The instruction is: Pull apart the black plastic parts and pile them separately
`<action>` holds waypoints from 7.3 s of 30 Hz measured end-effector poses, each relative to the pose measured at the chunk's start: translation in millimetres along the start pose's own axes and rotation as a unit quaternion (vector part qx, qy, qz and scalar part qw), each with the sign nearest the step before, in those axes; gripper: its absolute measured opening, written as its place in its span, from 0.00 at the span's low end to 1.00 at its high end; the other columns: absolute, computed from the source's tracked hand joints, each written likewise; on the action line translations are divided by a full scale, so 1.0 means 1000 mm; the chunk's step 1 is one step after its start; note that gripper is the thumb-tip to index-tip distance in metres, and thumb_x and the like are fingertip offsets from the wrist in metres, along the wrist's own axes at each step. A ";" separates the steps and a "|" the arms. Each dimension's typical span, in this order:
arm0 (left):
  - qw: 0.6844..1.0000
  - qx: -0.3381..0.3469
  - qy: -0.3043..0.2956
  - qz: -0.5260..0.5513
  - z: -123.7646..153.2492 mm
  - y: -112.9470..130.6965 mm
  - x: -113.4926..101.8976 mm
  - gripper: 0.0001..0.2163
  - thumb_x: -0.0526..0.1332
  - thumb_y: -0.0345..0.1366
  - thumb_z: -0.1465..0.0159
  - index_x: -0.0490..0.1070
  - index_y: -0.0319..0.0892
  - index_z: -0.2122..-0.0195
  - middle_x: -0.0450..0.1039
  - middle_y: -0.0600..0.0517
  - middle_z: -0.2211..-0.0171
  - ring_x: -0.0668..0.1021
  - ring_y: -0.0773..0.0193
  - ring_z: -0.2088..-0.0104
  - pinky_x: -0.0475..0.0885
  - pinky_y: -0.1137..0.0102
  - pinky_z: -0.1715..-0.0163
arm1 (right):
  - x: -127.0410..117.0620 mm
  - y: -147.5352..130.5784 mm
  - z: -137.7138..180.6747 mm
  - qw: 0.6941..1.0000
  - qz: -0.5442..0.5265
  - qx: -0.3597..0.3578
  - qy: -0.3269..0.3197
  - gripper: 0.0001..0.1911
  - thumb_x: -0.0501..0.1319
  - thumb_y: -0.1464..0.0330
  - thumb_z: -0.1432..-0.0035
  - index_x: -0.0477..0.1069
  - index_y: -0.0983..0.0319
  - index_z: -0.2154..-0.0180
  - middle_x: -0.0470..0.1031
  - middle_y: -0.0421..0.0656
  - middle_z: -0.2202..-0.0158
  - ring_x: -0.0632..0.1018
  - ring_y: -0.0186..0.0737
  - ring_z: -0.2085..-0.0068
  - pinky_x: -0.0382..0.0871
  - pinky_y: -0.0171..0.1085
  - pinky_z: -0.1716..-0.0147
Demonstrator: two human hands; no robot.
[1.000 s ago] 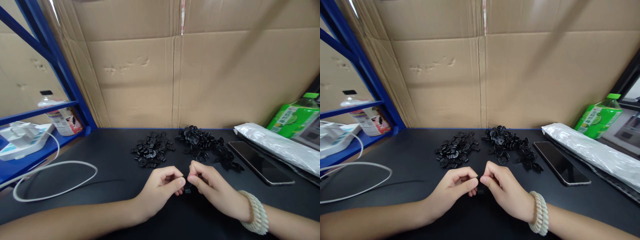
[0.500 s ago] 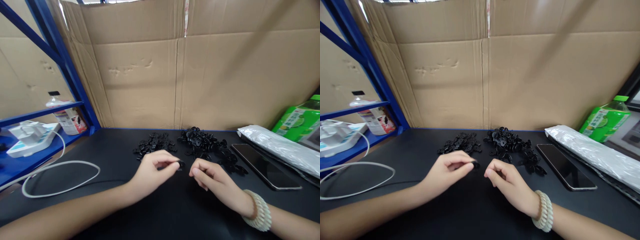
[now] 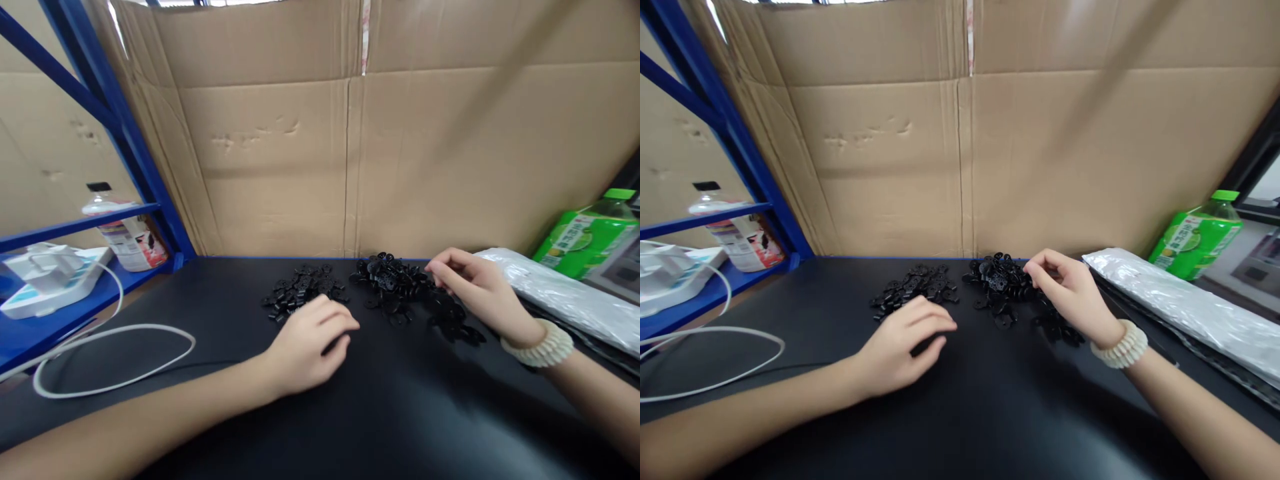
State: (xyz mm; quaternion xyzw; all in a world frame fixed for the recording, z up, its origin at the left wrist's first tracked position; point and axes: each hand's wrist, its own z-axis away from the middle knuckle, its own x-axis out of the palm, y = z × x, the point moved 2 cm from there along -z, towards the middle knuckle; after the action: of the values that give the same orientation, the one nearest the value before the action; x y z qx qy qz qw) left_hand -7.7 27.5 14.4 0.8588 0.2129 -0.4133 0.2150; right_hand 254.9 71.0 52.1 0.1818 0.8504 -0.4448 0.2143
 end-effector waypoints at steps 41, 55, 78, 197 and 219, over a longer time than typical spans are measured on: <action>0.798 -0.357 0.078 0.480 0.010 -0.001 0.026 0.09 0.70 0.31 0.47 0.72 0.38 0.67 0.78 0.54 0.75 0.80 0.66 0.72 0.75 0.73 0.66 | 0.067 -0.024 0.046 0.966 -0.009 -0.183 -0.184 0.02 0.59 0.72 0.38 0.69 0.60 0.61 0.72 0.41 0.68 0.72 0.35 0.66 0.65 0.33 0.65; 0.793 -0.319 0.052 0.517 0.008 0.015 0.025 0.08 0.69 0.30 0.48 0.78 0.38 0.66 0.79 0.51 0.70 0.80 0.65 0.68 0.76 0.71 0.63 | 0.072 -0.027 0.047 0.977 -0.083 -0.005 -0.195 0.09 0.63 0.69 0.44 0.65 0.61 0.73 0.67 0.37 0.75 0.69 0.32 0.74 0.63 0.32 0.74; 0.885 -0.270 0.065 0.373 0.004 0.011 0.015 0.06 0.62 0.33 0.41 0.78 0.38 0.65 0.78 0.48 0.68 0.79 0.61 0.67 0.75 0.69 0.64 | 0.077 -0.022 0.047 0.958 -0.133 0.023 -0.253 0.11 0.56 0.62 0.36 0.68 0.62 0.68 0.71 0.39 0.71 0.71 0.35 0.69 0.64 0.33 0.68; 0.797 -0.344 -0.047 0.494 0.001 0.015 0.024 0.12 0.65 0.42 0.44 0.70 0.37 0.73 0.72 0.54 0.79 0.72 0.68 0.77 0.68 0.73 0.75 | 0.084 -0.020 0.057 0.955 -0.182 0.067 -0.225 0.20 0.53 0.55 0.36 0.58 0.61 0.75 0.61 0.35 0.80 0.61 0.29 0.78 0.54 0.30 0.79; 0.939 -0.341 -0.050 0.012 -0.016 -0.092 -0.063 0.09 0.60 0.38 0.45 0.77 0.39 0.73 0.78 0.50 0.74 0.75 0.61 0.73 0.66 0.70 0.71 | 0.083 -0.016 0.053 0.909 -0.266 0.162 -0.277 0.20 0.53 0.53 0.37 0.68 0.64 0.67 0.64 0.37 0.78 0.62 0.28 0.80 0.55 0.30 0.82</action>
State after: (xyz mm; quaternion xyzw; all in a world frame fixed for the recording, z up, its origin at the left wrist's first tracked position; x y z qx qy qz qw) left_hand -83.4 99.3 55.6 0.7145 0.3196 -0.3557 0.5107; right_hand 187.8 28.1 -7.1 -0.1491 0.6897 -0.6498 0.2827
